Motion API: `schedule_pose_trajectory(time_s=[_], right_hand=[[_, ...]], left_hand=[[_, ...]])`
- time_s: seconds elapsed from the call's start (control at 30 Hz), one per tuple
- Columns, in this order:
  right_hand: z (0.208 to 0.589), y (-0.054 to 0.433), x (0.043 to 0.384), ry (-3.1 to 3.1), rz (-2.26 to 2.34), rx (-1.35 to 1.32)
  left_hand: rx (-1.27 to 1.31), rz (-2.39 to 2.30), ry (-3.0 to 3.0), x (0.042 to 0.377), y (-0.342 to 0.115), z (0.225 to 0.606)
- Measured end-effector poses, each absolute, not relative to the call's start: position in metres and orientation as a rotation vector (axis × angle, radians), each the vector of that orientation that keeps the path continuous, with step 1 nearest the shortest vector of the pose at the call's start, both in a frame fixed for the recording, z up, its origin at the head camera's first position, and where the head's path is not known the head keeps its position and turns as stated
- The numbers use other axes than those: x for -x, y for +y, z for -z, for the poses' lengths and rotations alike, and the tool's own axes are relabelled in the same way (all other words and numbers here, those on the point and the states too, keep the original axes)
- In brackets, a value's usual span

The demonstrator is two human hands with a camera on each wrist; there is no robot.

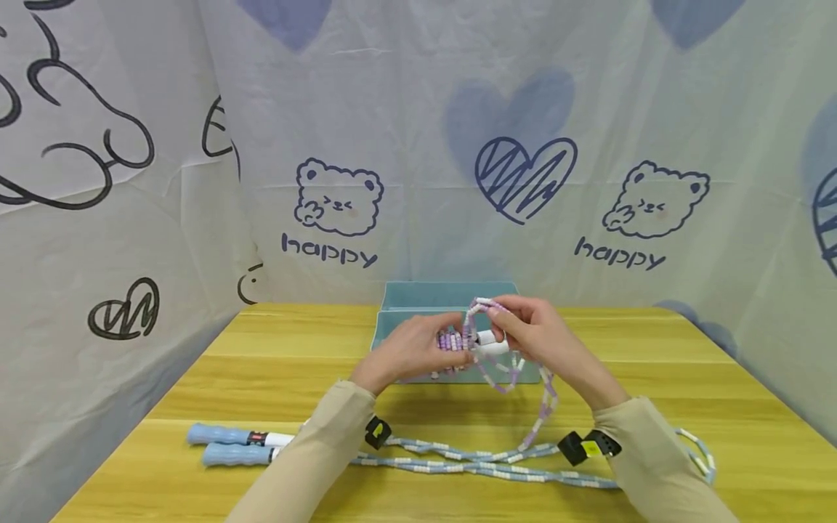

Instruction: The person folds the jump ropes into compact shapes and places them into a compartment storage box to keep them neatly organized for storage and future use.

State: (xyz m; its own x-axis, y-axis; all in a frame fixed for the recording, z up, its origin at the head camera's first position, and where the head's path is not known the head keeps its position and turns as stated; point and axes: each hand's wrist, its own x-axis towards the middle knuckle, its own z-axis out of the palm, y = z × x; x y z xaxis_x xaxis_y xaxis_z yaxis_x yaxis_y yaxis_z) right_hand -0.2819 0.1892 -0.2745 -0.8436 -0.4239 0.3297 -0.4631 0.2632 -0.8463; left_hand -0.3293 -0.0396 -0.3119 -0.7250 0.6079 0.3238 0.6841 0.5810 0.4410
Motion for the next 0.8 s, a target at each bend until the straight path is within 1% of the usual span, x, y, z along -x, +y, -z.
schedule_pose_trajectory(time_s=[0.1,0.2,0.43,0.7,0.8], right_hand=[[0.272,0.191,0.281,-2.473,-1.641,-0.786],[0.268,0.196,0.280,-2.477,-1.615,-0.761],[0.259,0.213,0.279,-2.474,-1.528,-0.804],[0.248,0.234,0.277,-2.444,-1.066,-0.595],[0.250,0.237,0.279,-2.459,-0.877,-0.561]], left_hand=[[1.093,0.829,-2.674,0.329,-0.040,0.312],[1.089,0.855,-2.688,0.329,-0.040,0.312],[1.127,0.873,-2.723,0.329,-0.042,0.314],[1.155,0.871,-2.703,0.326,-0.039,0.312],[1.153,0.862,-2.713,0.326,-0.039,0.312]])
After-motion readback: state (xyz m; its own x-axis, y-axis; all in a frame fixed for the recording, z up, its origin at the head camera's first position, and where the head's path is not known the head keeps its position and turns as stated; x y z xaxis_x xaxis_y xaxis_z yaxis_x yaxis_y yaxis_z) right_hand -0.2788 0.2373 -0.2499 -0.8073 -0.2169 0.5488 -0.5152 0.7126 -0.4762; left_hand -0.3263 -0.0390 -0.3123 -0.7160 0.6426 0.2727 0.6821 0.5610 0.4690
